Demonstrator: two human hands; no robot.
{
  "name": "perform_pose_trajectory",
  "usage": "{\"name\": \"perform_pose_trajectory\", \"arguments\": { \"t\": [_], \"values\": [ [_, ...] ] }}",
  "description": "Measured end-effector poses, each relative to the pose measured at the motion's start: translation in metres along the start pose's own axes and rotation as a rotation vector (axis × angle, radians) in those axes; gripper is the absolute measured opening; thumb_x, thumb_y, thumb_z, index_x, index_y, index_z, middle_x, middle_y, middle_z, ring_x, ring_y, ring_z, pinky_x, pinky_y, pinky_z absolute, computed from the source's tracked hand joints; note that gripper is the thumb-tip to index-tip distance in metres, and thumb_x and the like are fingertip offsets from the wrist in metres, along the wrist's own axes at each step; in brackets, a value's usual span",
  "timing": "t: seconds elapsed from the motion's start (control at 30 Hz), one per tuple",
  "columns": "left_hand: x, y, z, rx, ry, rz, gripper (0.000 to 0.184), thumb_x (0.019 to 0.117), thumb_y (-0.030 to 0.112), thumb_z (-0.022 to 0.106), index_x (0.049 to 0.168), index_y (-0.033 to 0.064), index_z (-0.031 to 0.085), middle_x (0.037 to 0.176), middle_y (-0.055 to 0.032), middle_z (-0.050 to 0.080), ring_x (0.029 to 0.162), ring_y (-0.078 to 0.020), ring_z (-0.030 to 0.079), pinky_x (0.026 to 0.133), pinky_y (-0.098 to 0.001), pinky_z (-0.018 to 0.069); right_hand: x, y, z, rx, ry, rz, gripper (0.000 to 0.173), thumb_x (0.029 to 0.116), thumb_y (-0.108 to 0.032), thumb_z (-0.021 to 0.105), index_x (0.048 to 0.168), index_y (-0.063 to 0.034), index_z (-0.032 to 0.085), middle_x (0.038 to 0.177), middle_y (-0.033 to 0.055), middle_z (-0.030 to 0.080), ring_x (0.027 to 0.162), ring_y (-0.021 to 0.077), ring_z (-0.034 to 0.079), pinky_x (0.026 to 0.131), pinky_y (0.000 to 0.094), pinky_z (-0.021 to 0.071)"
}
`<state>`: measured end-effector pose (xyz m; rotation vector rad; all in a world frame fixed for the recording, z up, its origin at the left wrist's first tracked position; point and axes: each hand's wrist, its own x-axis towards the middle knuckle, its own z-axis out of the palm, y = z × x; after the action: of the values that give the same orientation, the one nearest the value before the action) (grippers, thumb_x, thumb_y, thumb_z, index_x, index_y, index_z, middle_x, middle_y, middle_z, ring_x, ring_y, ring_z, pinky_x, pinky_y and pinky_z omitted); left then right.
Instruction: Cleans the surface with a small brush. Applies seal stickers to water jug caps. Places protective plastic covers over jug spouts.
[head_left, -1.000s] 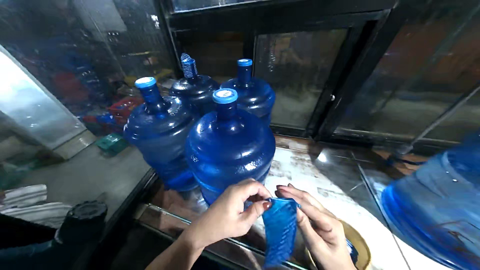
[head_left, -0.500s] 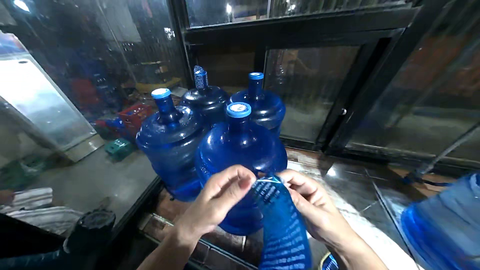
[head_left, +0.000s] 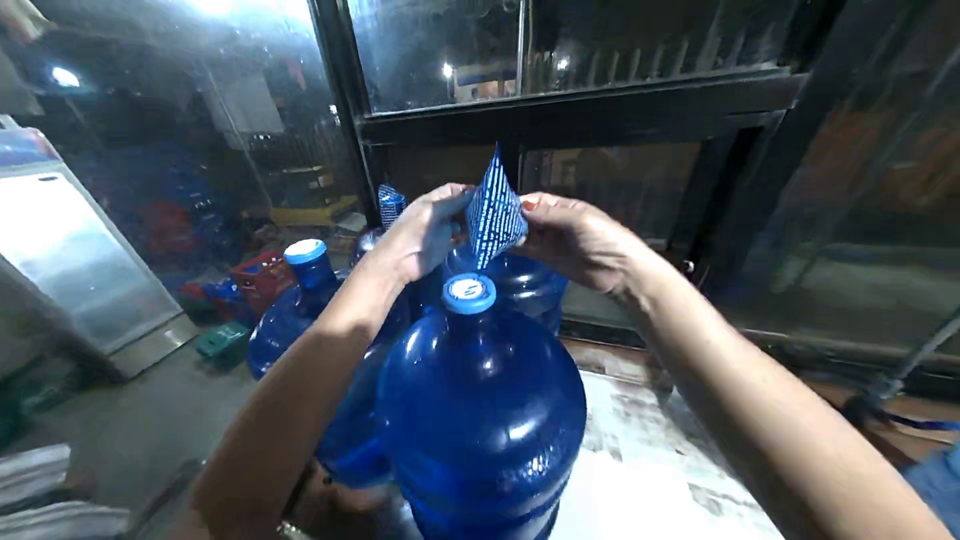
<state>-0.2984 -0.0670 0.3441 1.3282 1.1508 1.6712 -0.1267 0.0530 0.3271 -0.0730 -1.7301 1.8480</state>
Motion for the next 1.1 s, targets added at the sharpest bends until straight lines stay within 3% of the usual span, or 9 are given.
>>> {"name": "perform_pose_trajectory", "arguments": {
  "t": [0.1, 0.3, 0.47, 0.5, 0.57, 0.8, 0.9, 1.0, 1.1],
  "values": [
    [0.042, -0.046, -0.020, 0.205, 0.042, -0.075, 0.016, 0.1060, 0.011, 0.047, 0.112, 0.0077, 0.061, 0.087, 0.0020, 0.066, 0.077, -0.0045, 0.064, 0.071, -0.0231, 0.0561, 0.029, 0.043, -0.032, -0.032, 0.108, 0.100, 0.017, 0.1088, -0.014, 0.041, 0.113, -0.0046, 0.055, 0.093, 0.0018, 0.066, 0.084, 0.0100, 0.066, 0.083, 0.0308, 0.0569],
    [0.115, -0.090, -0.041, 0.614, 0.052, -0.097, 0.029, 0.1055, 0.007, 0.047, 0.131, -0.0026, 0.059, 0.120, -0.0188, 0.063, 0.104, -0.0222, 0.061, 0.093, -0.0416, 0.0502, 0.078, 0.077, -0.083, -0.267, 0.306, 0.053, 0.015, 0.1047, -0.010, 0.055, 0.108, 0.0026, 0.062, 0.089, 0.0029, 0.066, 0.078, 0.0068, 0.065, 0.078, 0.0260, 0.0564],
    [0.167, -0.085, -0.034, 0.766, 0.086, -0.079, 0.028, 0.1033, 0.004, 0.053, 0.130, -0.0056, 0.056, 0.109, -0.0193, 0.062, 0.084, -0.0190, 0.055, 0.075, -0.0362, 0.0471, 0.117, 0.066, -0.108, -0.470, 0.385, 0.018, 0.020, 0.1056, -0.013, 0.054, 0.109, 0.0044, 0.063, 0.088, 0.0064, 0.065, 0.074, 0.0078, 0.062, 0.073, 0.0270, 0.0544],
    [0.174, -0.083, -0.033, 0.778, 0.081, -0.117, 0.028, 0.1027, 0.004, 0.055, 0.129, -0.0062, 0.057, 0.112, -0.0198, 0.063, 0.088, -0.0199, 0.057, 0.080, -0.0368, 0.0492, 0.123, 0.065, -0.110, -0.502, 0.402, 0.043, 0.021, 0.1059, -0.014, 0.054, 0.111, 0.0047, 0.063, 0.089, 0.0071, 0.064, 0.074, 0.0081, 0.061, 0.073, 0.0274, 0.0532],
    [0.187, -0.083, -0.034, 0.776, 0.069, -0.210, 0.022, 0.1032, 0.006, 0.053, 0.122, -0.0034, 0.057, 0.101, -0.0112, 0.056, 0.084, -0.0147, 0.051, 0.075, -0.0314, 0.0445, 0.133, 0.063, -0.113, -0.493, 0.411, 0.122, 0.022, 0.1058, -0.013, 0.052, 0.115, 0.0043, 0.061, 0.089, 0.0068, 0.063, 0.074, 0.0090, 0.059, 0.072, 0.0279, 0.0522],
    [0.205, -0.091, -0.041, 0.423, 0.091, -0.546, 0.024, 0.1080, 0.025, 0.038, 0.101, 0.0114, 0.057, 0.076, -0.0013, 0.055, 0.057, -0.0089, 0.050, 0.053, -0.0223, 0.0431, 0.140, 0.083, -0.125, -0.339, 0.378, 0.283, 0.020, 0.1074, -0.016, 0.045, 0.115, -0.0029, 0.058, 0.085, 0.0012, 0.059, 0.071, 0.0086, 0.060, 0.069, 0.0254, 0.0541],
    [0.199, -0.103, -0.045, 0.327, 0.085, -0.571, 0.025, 0.1084, 0.026, 0.037, 0.103, 0.0113, 0.056, 0.075, -0.0017, 0.054, 0.057, -0.0101, 0.050, 0.052, -0.0229, 0.0436, 0.135, 0.086, -0.128, -0.409, 0.355, 0.280, 0.020, 0.1077, -0.016, 0.046, 0.114, -0.0032, 0.059, 0.083, 0.0011, 0.059, 0.071, 0.0083, 0.060, 0.070, 0.0257, 0.0535],
    [0.184, -0.114, -0.046, 0.532, 0.078, -0.527, 0.022, 0.1086, 0.019, 0.038, 0.105, 0.0068, 0.056, 0.077, -0.0006, 0.051, 0.058, -0.0072, 0.049, 0.055, -0.0209, 0.0426, 0.129, 0.084, -0.127, -0.679, 0.294, 0.175, 0.020, 0.1067, -0.011, 0.048, 0.116, 0.0022, 0.059, 0.096, 0.0083, 0.060, 0.083, 0.0112, 0.059, 0.079, 0.0306, 0.0509],
    [0.173, -0.113, -0.037, 0.842, 0.090, -0.445, 0.024, 0.1070, 0.014, 0.043, 0.118, -0.0036, 0.053, 0.088, -0.0084, 0.053, 0.070, -0.0127, 0.048, 0.066, -0.0289, 0.0419, 0.122, 0.078, -0.123, -0.791, 0.200, 0.058, 0.044, 0.0986, 0.000, 0.050, 0.143, 0.0029, 0.046, 0.135, 0.0213, 0.058, 0.115, 0.0232, 0.060, 0.097, 0.0409, 0.0481]
  ]
}}
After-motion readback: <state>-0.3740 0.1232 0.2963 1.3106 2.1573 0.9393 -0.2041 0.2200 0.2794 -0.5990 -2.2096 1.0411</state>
